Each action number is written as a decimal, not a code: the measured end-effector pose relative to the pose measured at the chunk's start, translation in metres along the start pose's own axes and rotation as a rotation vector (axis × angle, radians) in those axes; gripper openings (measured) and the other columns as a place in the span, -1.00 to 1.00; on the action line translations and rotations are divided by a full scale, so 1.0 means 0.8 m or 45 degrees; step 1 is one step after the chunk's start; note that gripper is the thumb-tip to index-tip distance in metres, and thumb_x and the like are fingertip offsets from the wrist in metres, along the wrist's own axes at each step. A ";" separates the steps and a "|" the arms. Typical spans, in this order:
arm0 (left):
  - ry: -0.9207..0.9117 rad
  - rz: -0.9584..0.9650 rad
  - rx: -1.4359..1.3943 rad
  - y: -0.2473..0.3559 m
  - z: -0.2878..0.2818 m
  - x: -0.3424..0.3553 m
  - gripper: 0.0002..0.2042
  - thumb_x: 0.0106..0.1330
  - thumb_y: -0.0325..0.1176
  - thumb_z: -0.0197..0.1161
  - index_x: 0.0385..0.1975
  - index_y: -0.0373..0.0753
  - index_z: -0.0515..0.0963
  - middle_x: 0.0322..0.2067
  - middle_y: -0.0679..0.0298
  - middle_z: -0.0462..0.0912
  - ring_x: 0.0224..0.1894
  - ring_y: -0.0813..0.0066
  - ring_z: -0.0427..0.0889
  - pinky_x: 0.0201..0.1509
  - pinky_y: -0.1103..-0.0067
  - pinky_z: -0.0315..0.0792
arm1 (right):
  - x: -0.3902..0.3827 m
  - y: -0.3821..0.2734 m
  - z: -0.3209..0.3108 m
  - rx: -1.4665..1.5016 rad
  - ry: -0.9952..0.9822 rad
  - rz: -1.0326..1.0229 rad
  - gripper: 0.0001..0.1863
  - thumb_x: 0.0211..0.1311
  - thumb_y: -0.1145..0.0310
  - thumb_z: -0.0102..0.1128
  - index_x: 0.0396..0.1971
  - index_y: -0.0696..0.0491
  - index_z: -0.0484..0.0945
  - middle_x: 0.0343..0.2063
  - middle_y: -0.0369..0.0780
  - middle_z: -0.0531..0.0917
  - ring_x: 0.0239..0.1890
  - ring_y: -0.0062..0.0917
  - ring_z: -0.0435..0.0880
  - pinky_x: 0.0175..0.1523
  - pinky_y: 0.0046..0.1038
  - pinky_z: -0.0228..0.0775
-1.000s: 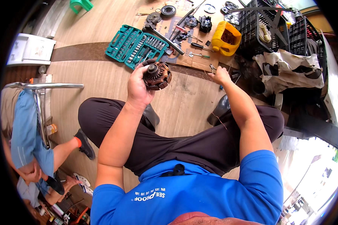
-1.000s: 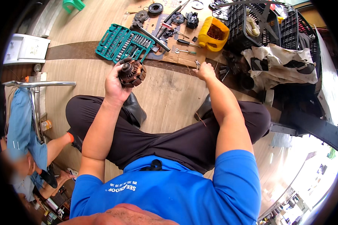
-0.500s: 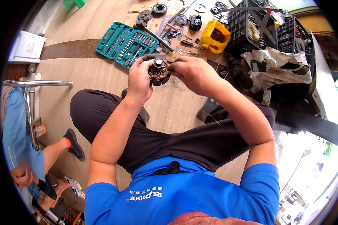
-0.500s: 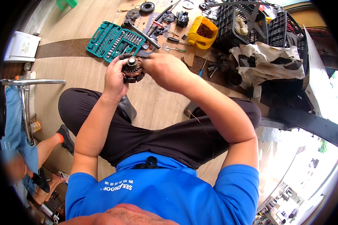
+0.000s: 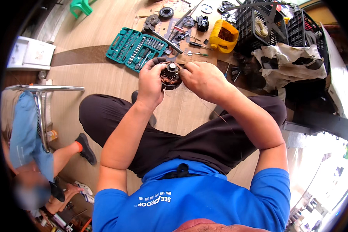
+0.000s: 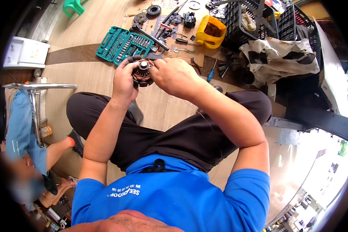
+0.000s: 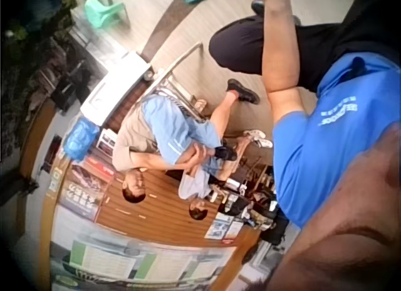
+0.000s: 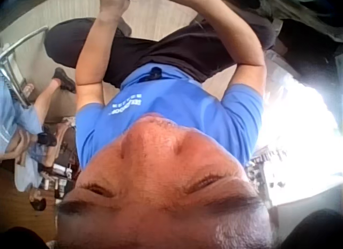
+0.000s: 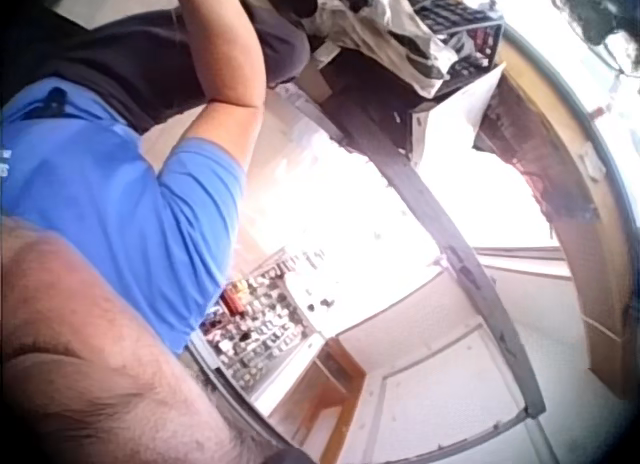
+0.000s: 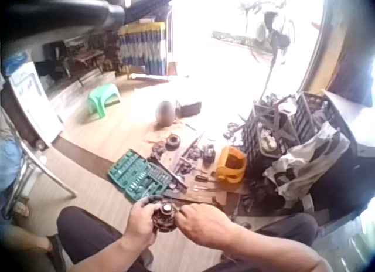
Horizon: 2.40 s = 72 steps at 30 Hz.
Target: The person disassembles and repairs a motor component by hand, using pliers to pull at wires and internal parts.
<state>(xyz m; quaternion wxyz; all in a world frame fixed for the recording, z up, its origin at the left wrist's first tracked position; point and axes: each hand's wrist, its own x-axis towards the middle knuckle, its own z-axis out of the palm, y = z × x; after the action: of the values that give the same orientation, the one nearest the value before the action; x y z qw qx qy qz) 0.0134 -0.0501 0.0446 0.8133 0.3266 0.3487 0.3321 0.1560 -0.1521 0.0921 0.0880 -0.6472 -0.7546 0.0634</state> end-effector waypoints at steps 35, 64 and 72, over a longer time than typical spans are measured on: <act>-0.812 -0.274 -0.544 0.019 -0.035 0.026 -0.55 0.38 0.00 -0.06 0.04 -0.22 0.44 0.01 -0.10 0.39 -0.09 0.06 0.45 -0.27 0.40 0.54 | -0.014 0.023 -0.006 1.866 0.123 0.174 -0.65 0.35 0.22 0.09 -0.40 0.26 0.53 -0.64 -0.28 0.55 -0.56 -0.67 0.43 -0.43 -0.45 0.30; -0.801 -0.105 0.004 0.034 -0.031 0.023 -0.74 0.16 -0.27 0.06 -0.29 -0.32 0.51 -0.26 -0.10 0.55 -0.17 0.07 0.53 -0.02 0.31 0.43 | -0.035 0.016 0.008 2.374 -0.306 0.310 -0.85 0.31 0.48 0.11 -0.23 0.25 0.44 -0.38 -0.15 0.65 -0.28 -0.43 0.71 -0.16 -0.42 0.60; -0.741 -0.125 0.282 0.039 -0.025 0.025 -0.78 0.16 -0.45 0.09 -0.26 -0.42 0.54 -0.22 -0.05 0.63 -0.15 0.24 0.65 -0.03 0.45 0.55 | -0.030 -0.005 0.019 2.393 -0.186 0.750 -0.59 0.21 0.26 0.31 -0.14 0.28 0.45 -0.34 -0.17 0.63 -0.38 -0.54 0.66 -0.34 -0.48 0.55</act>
<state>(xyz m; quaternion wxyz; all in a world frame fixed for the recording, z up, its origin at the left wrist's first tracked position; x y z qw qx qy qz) -0.0015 -0.0114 0.0503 0.8534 0.4775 0.1507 0.1451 0.1522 -0.1759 0.0770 0.5002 -0.4705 -0.2095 0.6961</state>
